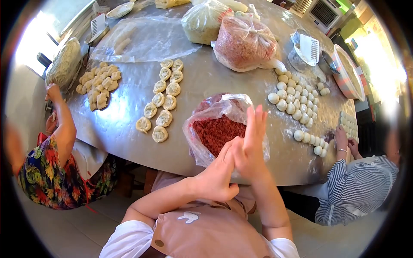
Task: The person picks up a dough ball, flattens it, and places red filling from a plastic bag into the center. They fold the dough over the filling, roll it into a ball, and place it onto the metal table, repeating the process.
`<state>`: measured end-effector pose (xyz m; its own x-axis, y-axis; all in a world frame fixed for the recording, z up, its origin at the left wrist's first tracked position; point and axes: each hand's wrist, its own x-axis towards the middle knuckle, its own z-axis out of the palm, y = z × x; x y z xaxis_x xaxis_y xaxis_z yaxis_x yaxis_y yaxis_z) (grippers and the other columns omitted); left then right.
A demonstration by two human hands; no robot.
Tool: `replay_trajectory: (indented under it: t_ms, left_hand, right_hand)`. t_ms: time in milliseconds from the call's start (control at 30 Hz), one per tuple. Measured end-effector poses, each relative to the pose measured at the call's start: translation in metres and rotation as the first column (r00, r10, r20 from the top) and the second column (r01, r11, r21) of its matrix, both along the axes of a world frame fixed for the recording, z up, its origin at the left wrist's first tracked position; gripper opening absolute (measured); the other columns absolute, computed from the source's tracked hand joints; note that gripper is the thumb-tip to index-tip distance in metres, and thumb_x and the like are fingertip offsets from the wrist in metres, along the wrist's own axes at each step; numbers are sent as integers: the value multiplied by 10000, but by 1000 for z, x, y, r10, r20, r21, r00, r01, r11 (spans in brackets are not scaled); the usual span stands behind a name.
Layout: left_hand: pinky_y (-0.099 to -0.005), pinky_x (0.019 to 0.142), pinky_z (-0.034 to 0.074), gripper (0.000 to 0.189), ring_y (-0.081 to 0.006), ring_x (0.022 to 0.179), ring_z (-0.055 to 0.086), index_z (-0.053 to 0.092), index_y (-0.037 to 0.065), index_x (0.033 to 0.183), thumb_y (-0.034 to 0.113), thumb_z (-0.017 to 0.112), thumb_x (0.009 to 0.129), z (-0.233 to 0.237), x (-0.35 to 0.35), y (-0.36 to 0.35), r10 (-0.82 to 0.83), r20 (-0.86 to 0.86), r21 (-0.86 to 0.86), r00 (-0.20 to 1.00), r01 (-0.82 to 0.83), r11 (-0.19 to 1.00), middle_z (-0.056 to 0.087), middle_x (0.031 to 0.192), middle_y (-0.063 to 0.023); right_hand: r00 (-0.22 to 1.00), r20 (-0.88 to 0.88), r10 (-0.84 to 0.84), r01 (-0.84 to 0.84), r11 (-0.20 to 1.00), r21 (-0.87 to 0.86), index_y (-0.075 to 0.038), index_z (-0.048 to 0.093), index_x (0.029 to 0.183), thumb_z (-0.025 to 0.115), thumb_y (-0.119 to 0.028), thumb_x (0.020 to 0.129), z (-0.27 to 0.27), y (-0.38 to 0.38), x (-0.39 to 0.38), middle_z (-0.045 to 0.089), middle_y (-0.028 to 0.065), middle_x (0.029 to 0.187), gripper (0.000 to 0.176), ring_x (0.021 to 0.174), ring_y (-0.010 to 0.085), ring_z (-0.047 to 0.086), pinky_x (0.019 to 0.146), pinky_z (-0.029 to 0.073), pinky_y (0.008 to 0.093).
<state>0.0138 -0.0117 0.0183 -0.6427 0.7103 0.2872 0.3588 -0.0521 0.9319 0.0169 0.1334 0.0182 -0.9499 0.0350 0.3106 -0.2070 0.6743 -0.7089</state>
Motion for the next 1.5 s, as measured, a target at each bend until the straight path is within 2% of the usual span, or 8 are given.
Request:
replay_trajectory:
  t_ms: [400,567,733,933,1033,1200,1333,1500]
  left_hand:
    - [-404,1063,373,825,-397,1298,397,322,-7,1402,47,662,653,10,-3,7,52,174,-30,983,-48,998,394,1387,-234]
    - [-397,675,517,249,-320,801,610,610,23,925,34,679,686,-5,-14,-1,284,-151,-125,947,-303,945,624,833,-99]
    - [-399,657,505,198,-315,796,609,625,32,853,3,670,662,-8,-14,1,283,-121,-44,951,-290,956,620,822,-113]
    - [-370,601,488,118,-315,687,609,622,9,829,65,694,755,-15,-2,1,161,54,-193,985,-148,970,629,798,-150]
    - [-334,557,436,113,-194,618,565,615,-8,768,62,692,812,9,1,-4,-41,213,-243,976,93,965,605,732,-117]
    - [-345,893,522,412,-280,1106,614,455,74,1314,-16,562,926,3,-3,-1,-131,655,172,744,23,985,438,1392,-127]
    - [-335,583,552,301,-257,855,663,608,59,953,320,469,1013,-9,-10,4,-38,778,291,628,-305,907,624,1094,-136]
    - [-325,463,407,609,-223,611,532,418,105,569,555,373,977,-21,-16,9,-378,805,513,458,-218,830,458,658,-52]
  right_hand:
    - [992,-78,104,-115,982,-148,65,237,1456,401,-508,968,20,-20,21,164,337,1512,770,1417,513,82,1149,36,549]
    - [993,-114,26,-24,1000,20,-7,496,1326,593,-392,918,15,-15,24,346,262,1457,569,1374,505,224,1140,136,542]
    - [952,-305,-24,63,991,119,-93,683,921,791,-112,724,17,-15,33,637,44,869,226,971,287,576,855,465,380]
    - [975,-214,-58,55,998,-18,-88,657,835,772,-60,738,14,-2,48,608,54,798,153,697,224,580,597,478,329]
    - [890,-222,-398,397,916,-51,-75,663,836,710,-59,823,21,39,47,639,59,788,51,640,154,581,593,474,280]
    - [727,-132,-674,660,738,-140,-29,677,954,669,-54,851,-22,113,53,680,102,883,106,739,199,640,691,519,295]
    - [818,-114,-564,575,803,157,-26,663,1053,653,-50,840,-60,91,68,675,145,1017,215,916,297,652,802,527,370]
    - [931,-24,-365,356,889,287,-29,618,1171,641,-55,817,-118,73,70,600,191,1224,355,1174,351,549,991,443,427]
